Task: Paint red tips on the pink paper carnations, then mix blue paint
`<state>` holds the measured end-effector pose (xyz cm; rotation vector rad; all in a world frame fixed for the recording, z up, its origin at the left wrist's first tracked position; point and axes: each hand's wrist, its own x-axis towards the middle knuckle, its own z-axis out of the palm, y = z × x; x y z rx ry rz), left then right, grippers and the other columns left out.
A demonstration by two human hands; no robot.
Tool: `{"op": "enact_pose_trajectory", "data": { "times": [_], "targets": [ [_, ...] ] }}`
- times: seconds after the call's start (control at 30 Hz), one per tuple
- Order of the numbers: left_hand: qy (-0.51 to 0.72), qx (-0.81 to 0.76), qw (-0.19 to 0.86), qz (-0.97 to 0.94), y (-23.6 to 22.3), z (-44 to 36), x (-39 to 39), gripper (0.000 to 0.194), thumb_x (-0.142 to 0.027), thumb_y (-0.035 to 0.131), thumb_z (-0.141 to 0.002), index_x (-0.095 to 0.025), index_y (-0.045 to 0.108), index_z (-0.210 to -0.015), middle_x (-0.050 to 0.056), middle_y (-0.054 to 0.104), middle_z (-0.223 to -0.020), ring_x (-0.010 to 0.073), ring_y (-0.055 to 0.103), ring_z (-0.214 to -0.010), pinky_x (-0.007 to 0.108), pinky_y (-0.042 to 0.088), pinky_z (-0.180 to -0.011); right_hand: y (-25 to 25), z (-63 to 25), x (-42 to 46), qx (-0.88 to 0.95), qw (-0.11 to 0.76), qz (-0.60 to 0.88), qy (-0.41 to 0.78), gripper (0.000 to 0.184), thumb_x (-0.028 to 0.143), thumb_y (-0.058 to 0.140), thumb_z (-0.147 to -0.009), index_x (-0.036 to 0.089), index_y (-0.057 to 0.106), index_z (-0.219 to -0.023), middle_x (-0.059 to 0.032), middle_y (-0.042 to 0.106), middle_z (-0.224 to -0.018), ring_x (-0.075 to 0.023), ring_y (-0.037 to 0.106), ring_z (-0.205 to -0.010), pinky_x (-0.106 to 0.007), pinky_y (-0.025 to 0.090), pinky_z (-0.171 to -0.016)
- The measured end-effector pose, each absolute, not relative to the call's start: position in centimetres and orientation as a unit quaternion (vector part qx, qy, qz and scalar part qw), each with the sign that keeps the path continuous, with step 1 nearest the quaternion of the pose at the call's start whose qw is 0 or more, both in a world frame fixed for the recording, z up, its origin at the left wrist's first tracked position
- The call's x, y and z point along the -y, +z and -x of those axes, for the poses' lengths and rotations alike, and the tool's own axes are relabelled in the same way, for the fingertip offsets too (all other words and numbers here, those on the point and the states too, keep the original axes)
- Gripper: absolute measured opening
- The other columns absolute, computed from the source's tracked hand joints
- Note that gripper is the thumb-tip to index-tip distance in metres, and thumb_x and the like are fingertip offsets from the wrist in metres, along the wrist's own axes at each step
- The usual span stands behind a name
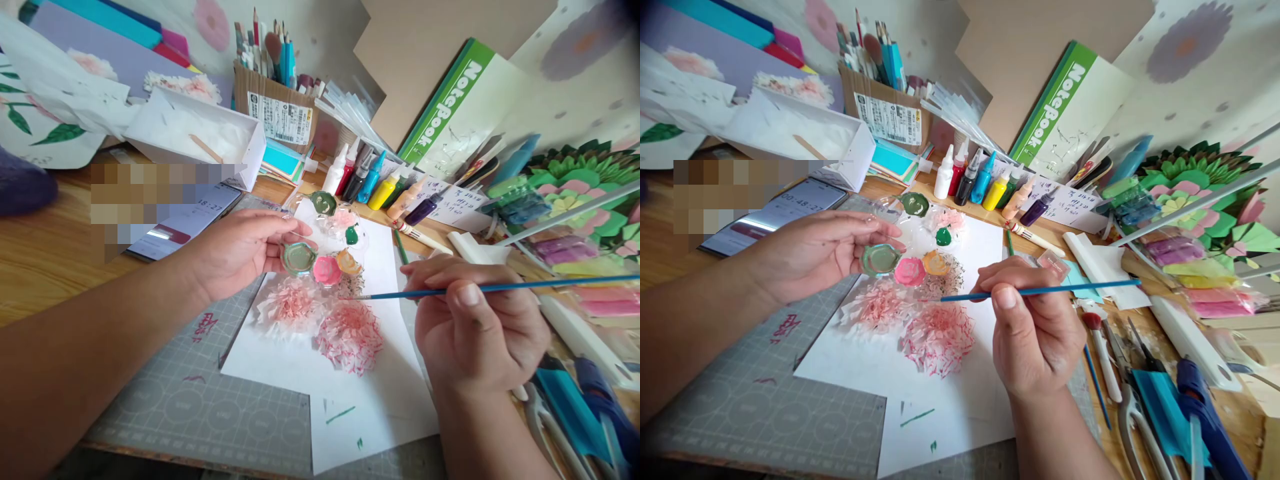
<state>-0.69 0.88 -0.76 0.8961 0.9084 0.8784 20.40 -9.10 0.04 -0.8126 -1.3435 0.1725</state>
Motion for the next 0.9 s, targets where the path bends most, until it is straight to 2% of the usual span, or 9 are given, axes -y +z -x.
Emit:
{"op": "enact_pose_trajectory", "data": {
  "times": [0.13,0.27,0.4,0.67,0.9],
  "targets": [
    [0.399,-0.41,0.703,-0.423,-0.6,0.4,-1.0,0.013,-0.028,0.074,-0.074,-0.015,0.078,-0.075,0.009,0.074,-0.077,0.0219,0.07,-0.069,0.03,0.052,-0.062,-0.6,-20.2,9.1,0.677,0.645,0.337,0.111,0.013,0.022,0.062,-0.092,0.022,0.07,-0.081,0.0006,0.061,-0.062,-0.0165,0.061,-0.058,-0.038,0.056,-0.063],
    [0.393,-0.395,0.712,-0.428,-0.3,0.2,-0.9,0.015,-0.026,0.072,-0.076,-0.013,0.078,-0.076,0.009,0.074,-0.074,0.0211,0.068,-0.068,0.031,0.052,-0.063,-0.9,-20.5,9.8,0.732,0.555,0.333,0.211,0.011,0.014,0.061,-0.091,0.021,0.067,-0.087,-0.0003,0.064,-0.07,-0.0156,0.062,-0.064,-0.035,0.054,-0.062],
    [0.388,-0.384,0.724,-0.421,0.2,0.3,-0.5,0.014,-0.024,0.072,-0.081,-0.012,0.076,-0.079,0.006,0.073,-0.071,0.0177,0.067,-0.07,0.03,0.052,-0.067,-0.6,-20.8,10.1,0.761,0.495,0.349,0.232,0.014,0.008,0.061,-0.089,0.02,0.067,-0.09,-0.0016,0.066,-0.075,-0.0156,0.063,-0.067,-0.034,0.053,-0.063],
    [0.39,-0.378,0.722,-0.428,0.5,0.3,-0.1,0.017,-0.028,0.074,-0.084,-0.01,0.074,-0.085,0.003,0.073,-0.073,0.0157,0.066,-0.073,0.028,0.05,-0.068,-0.4,-20.5,9.5,0.79,0.478,0.328,0.201,0.014,0.006,0.061,-0.088,0.02,0.064,-0.087,-0.0007,0.066,-0.074,-0.0149,0.063,-0.066,-0.033,0.053,-0.061],
    [0.398,-0.386,0.719,-0.418,0.2,0.2,-0.7,0.013,-0.019,0.068,-0.084,-0.008,0.073,-0.082,0.007,0.073,-0.071,0.0161,0.067,-0.067,0.028,0.051,-0.062,-0.6,-20.6,9.6,0.779,0.495,0.329,0.201,0.013,0.008,0.062,-0.088,0.02,0.066,-0.089,-0.0014,0.067,-0.074,-0.0167,0.065,-0.067,-0.035,0.054,-0.062]
  ]
}}
